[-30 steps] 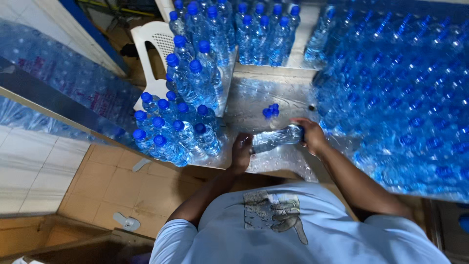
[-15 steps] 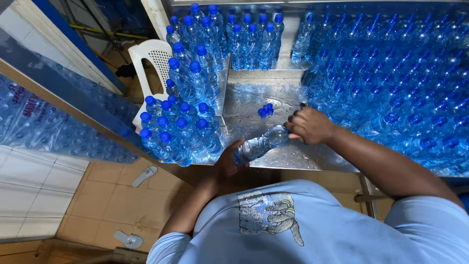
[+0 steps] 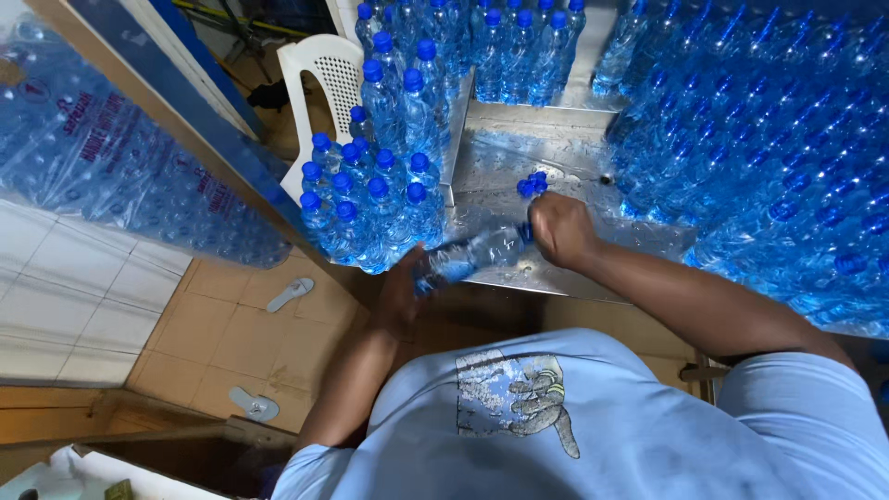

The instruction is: The person repeatedly picks up plastic water bottles from a large pile on a metal table and wraps them in clear plastic film. They then place the wrapped bottles onto a white plastic chair to the left.

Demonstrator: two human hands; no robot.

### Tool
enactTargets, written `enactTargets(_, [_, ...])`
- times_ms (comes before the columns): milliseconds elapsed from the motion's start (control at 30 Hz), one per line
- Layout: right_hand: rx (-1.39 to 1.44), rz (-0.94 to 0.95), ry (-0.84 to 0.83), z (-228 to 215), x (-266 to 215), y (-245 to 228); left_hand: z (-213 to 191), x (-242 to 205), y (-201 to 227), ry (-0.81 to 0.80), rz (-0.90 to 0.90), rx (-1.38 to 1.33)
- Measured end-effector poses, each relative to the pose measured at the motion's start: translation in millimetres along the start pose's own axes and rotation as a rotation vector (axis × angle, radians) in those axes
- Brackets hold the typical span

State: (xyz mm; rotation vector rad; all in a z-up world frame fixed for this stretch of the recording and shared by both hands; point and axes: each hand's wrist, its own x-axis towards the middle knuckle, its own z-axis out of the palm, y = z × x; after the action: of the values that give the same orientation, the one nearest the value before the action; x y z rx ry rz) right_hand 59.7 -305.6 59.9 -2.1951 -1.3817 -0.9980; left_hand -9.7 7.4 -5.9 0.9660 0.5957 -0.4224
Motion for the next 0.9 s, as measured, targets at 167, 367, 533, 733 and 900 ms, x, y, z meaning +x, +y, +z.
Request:
enactTargets(167, [0.930,1.654,-0.434,39,10,-27,-10,-28,13,0.279,1.275,1.094])
enactTargets(367, [1.022,1.712,-0.887,63,14,-24,-32,-79,50,-0.376,2.626,1.561])
enactTargets(533, [0.696,1.023,-0.711,36,91,-36,-62,-28,-13,0.215,1.871,1.116])
enactTargets(733, [0.331,0.528,-0.756,70,175,-98,-10,-15,-26,0.605,1.053,0.789])
enactTargets(900, [0.484,0.567,-0.667,83,127,-89,-25,0,-20,0.621,0.919,0.995])
